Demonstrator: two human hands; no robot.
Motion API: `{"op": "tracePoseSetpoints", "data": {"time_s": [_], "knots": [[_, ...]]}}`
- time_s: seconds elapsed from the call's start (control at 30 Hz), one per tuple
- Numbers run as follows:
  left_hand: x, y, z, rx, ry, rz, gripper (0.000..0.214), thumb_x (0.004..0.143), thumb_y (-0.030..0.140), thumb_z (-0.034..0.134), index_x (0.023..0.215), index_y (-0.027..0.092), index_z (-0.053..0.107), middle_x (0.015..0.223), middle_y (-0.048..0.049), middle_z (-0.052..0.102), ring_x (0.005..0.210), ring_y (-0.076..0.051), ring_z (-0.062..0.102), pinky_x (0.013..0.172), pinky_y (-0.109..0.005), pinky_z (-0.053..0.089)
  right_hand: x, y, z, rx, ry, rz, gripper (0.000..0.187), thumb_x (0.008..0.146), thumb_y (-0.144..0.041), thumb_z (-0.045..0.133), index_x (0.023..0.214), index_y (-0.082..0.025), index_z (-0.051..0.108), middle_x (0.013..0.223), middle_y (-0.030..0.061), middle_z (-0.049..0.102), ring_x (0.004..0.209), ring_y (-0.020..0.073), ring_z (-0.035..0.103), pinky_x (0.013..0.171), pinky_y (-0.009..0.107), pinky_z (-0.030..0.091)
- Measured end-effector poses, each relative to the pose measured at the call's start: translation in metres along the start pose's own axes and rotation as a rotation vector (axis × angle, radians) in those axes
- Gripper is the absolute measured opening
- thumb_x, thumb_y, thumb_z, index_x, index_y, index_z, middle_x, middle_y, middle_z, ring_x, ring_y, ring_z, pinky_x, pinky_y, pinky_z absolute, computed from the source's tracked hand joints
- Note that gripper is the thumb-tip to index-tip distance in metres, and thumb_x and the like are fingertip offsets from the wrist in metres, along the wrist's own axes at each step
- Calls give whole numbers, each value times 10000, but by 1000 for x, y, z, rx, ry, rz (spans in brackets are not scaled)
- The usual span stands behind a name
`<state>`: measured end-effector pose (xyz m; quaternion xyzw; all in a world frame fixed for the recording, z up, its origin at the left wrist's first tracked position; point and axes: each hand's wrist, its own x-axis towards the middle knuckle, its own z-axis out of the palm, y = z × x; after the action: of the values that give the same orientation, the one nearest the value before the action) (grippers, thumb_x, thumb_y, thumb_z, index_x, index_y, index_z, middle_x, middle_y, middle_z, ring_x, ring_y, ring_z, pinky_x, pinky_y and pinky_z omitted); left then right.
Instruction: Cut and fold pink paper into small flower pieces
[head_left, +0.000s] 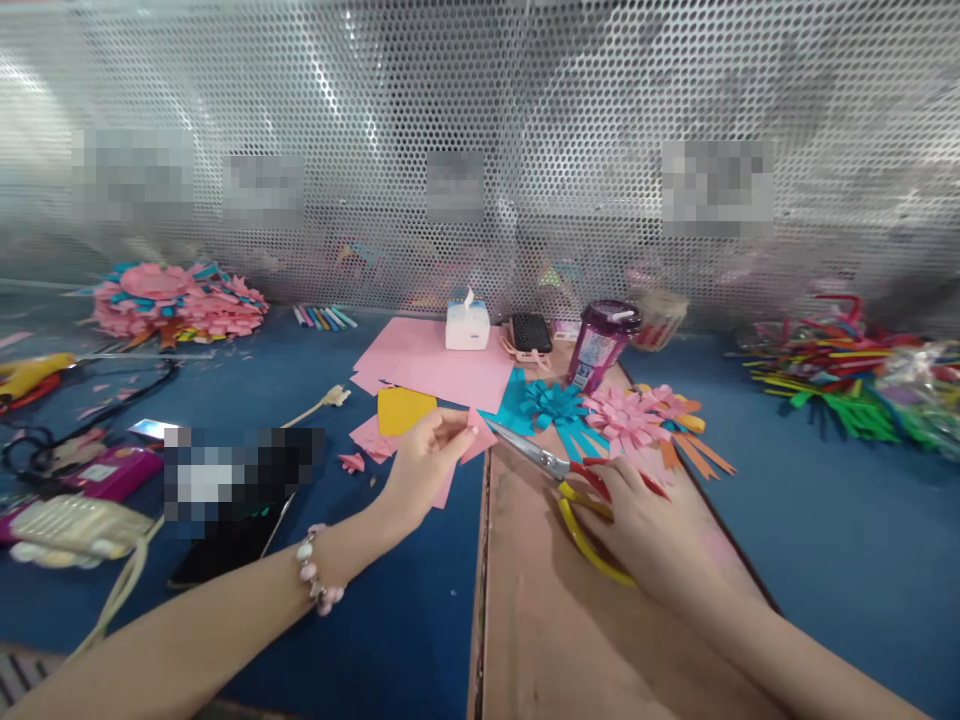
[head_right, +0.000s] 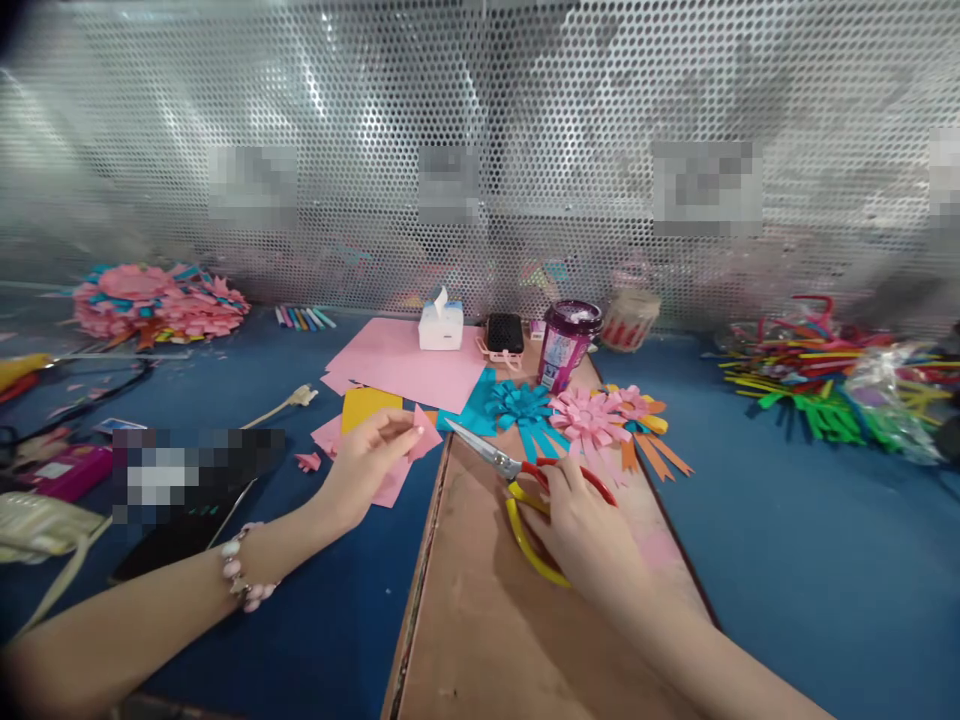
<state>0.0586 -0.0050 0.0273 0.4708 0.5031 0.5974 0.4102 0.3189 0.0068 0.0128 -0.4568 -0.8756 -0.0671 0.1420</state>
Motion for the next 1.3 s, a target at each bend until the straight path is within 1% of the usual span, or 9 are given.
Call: {"op": "tracePoseSetpoints", "data": {"time_s": [0.17,0.33,0.47,0.57,0.63,0.73,0.97,1.17,1.3], "knots": [[2,0,0,-47,67,52,171,740,270,677,856,153,632,799,-26,658,700,-123,592,667,-253,462,-1,5,3,-10,60,28,337,887,-414,471,1051,-171,635,1064,140,637,900,251,615,783,363,451],[8,-2,-5,-88,65,108,158,724,267,666,814,147,618,707,-5,618,620,-105,546,611,-247,450,-21,8,-24,-12,229,173,333,883,-404,475,1061,-169,630,1052,122,664,936,252,634,754,334,479],[15,-6,-10,-167,107,111,149,714,248,658,809,145,609,666,9,588,591,-97,537,601,-248,456,-66,3,-50,-208,146,249,383,867,-438,522,1144,-183,586,1201,108,622,942,252,643,626,303,473],[21,-12,-13,-174,113,177,143,730,245,644,827,148,604,663,6,586,640,-115,580,634,-258,473,-96,0,-51,-328,10,268,462,863,-491,507,1196,-174,552,1283,135,576,811,253,659,525,318,425],[23,-15,-15,-127,102,237,172,745,262,643,870,147,613,722,-21,624,696,-134,612,649,-264,484,-109,3,-47,-342,-15,278,476,873,-448,494,1225,-129,533,1304,185,552,937,296,645,619,331,455],[21,-17,-18,-86,90,284,172,764,254,635,899,151,611,766,-38,641,718,-138,625,650,-263,490,-118,12,-42,-290,-36,243,525,832,-379,560,1234,-43,522,1281,252,547,1178,368,524,927,410,412],[8,-10,-22,34,89,364,114,817,229,594,907,158,594,878,-73,659,772,-141,614,686,-264,480,-120,22,-69,-65,-344,252,388,867,-393,538,1169,-177,649,1190,153,642,1085,281,612,843,372,416],[5,-12,-27,201,88,526,96,819,234,602,854,145,599,840,-78,662,752,-145,607,701,-271,461,-99,8,-90,-227,-320,185,527,829,-463,457,1174,-105,636,1097,124,668,1009,241,625,775,336,367],[12,-18,-30,251,102,509,88,807,236,607,830,162,565,753,-52,657,666,-140,604,656,-265,452,-64,0,-84,-265,-283,142,518,802,-452,570,1204,-128,616,1152,156,656,1011,280,637,796,321,428]]}}
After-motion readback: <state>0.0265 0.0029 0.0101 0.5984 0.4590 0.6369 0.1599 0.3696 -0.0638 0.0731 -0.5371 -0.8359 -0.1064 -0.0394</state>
